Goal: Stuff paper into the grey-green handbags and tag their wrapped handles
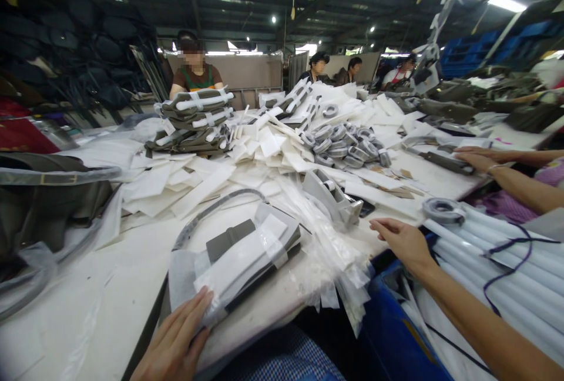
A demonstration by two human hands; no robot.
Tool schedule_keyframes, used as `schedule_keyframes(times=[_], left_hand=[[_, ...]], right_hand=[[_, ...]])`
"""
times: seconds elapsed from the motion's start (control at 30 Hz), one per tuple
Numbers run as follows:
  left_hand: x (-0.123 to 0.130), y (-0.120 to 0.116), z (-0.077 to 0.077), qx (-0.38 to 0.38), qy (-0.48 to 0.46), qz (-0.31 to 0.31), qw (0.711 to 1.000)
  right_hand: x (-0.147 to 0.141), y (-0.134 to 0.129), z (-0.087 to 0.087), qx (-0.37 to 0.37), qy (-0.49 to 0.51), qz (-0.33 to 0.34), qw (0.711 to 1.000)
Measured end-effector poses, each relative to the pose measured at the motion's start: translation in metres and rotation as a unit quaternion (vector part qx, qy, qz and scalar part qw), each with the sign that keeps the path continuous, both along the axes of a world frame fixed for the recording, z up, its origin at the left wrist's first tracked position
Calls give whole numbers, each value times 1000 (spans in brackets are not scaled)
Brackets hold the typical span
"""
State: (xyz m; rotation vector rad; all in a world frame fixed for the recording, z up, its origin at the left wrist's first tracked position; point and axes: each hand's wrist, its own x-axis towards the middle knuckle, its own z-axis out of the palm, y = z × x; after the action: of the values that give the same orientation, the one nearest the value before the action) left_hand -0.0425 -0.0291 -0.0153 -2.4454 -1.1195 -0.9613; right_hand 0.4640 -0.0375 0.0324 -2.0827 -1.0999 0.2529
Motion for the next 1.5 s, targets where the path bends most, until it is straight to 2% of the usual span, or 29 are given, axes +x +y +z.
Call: schedule_keyframes(times=[0.07, 0.17, 0.3, 0.4, 0.5, 0.63, 0.77, 0.9, 1.0, 1.13, 1.33, 1.5], left_hand=[[0, 0, -1, -3, -5, 7, 1000], [2, -2, 1, -6, -15, 23, 1000], [9, -9, 8, -26, -23, 55, 998], [15, -13, 12, -53, -42, 68, 995], [18, -14, 14, -73, -61, 78, 992], [19, -14, 15, -76, -69, 77, 992], [23, -15, 16, -79, -92, 97, 988], [27, -16, 15, -56, -120, 130, 983], [25, -15, 12, -43, -118, 118, 985], [22, -13, 10, -51, -104, 68, 991], [20, -12, 11, -55, -107, 60, 991], [21, -12, 10, -39, -100, 63, 992]], right_hand=[[-7, -12, 16, 23, -101, 36, 994], [-30, -21, 46, 87, -217, 183, 955], [-88, 0, 78, 113, -229, 406, 877], [-149, 34, 91, 77, -188, 563, 801], [-211, 71, 95, 37, -168, 682, 711], [-280, 116, 89, 3, -195, 762, 617], [-321, 150, 76, -60, -225, 807, 543], [-344, 165, 67, -128, -267, 824, 484], [-356, 168, 64, -144, -323, 809, 470], [-370, 169, 62, -157, -368, 786, 472], [-385, 190, 60, -160, -416, 716, 538], [-386, 222, 53, -208, -345, 714, 573]])
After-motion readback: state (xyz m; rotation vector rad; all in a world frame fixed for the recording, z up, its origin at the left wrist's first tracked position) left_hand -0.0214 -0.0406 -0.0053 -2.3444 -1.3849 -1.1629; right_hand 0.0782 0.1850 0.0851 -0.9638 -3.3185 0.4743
